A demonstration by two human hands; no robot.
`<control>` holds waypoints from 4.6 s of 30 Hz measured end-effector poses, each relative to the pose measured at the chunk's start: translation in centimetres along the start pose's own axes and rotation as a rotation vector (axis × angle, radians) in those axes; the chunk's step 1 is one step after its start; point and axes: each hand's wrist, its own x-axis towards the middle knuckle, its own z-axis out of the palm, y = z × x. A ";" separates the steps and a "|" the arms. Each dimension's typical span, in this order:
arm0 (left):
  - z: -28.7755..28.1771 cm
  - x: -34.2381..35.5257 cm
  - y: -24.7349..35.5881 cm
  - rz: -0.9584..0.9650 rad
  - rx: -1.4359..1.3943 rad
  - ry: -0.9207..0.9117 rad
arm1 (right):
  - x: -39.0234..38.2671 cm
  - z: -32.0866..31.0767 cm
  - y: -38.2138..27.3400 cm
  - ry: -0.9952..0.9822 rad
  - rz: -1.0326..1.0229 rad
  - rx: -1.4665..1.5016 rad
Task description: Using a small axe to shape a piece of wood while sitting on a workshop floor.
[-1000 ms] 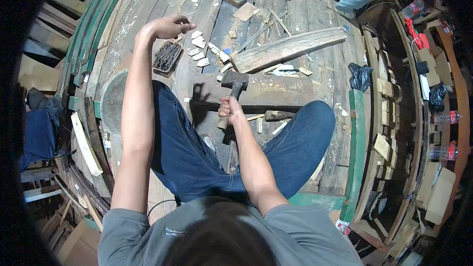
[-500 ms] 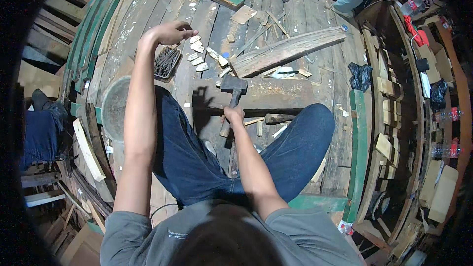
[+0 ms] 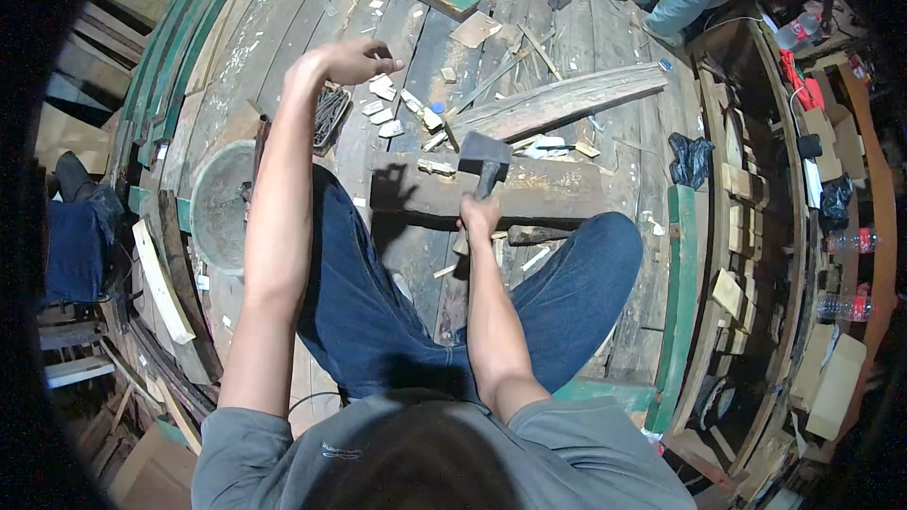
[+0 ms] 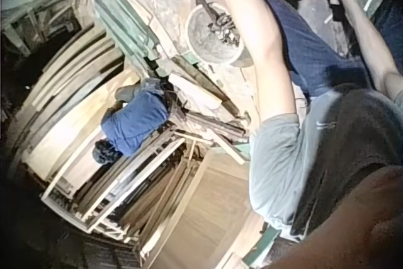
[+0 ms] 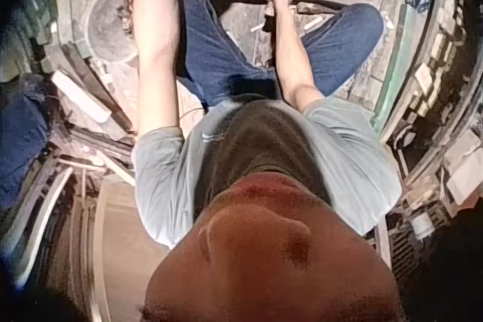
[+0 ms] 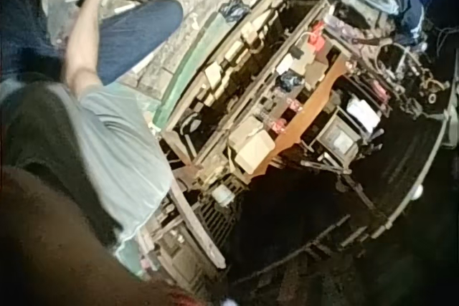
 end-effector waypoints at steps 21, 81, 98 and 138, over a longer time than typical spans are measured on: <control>0.1 -0.9 -0.1 -0.009 0.005 0.011 | 1.2 5.1 -1.0 -0.310 -0.674 -0.902; 1.6 -4.6 4.4 0.724 -0.286 0.379 | -5.1 -8.8 -19.0 -0.873 -0.786 0.385; 1.3 -2.9 4.2 0.676 -0.347 0.199 | -3.6 -10.0 -18.4 -0.832 -0.511 0.533; 2.1 -4.3 5.2 0.206 0.070 0.246 | 1.0 -5.0 -16.9 -0.913 -0.655 0.253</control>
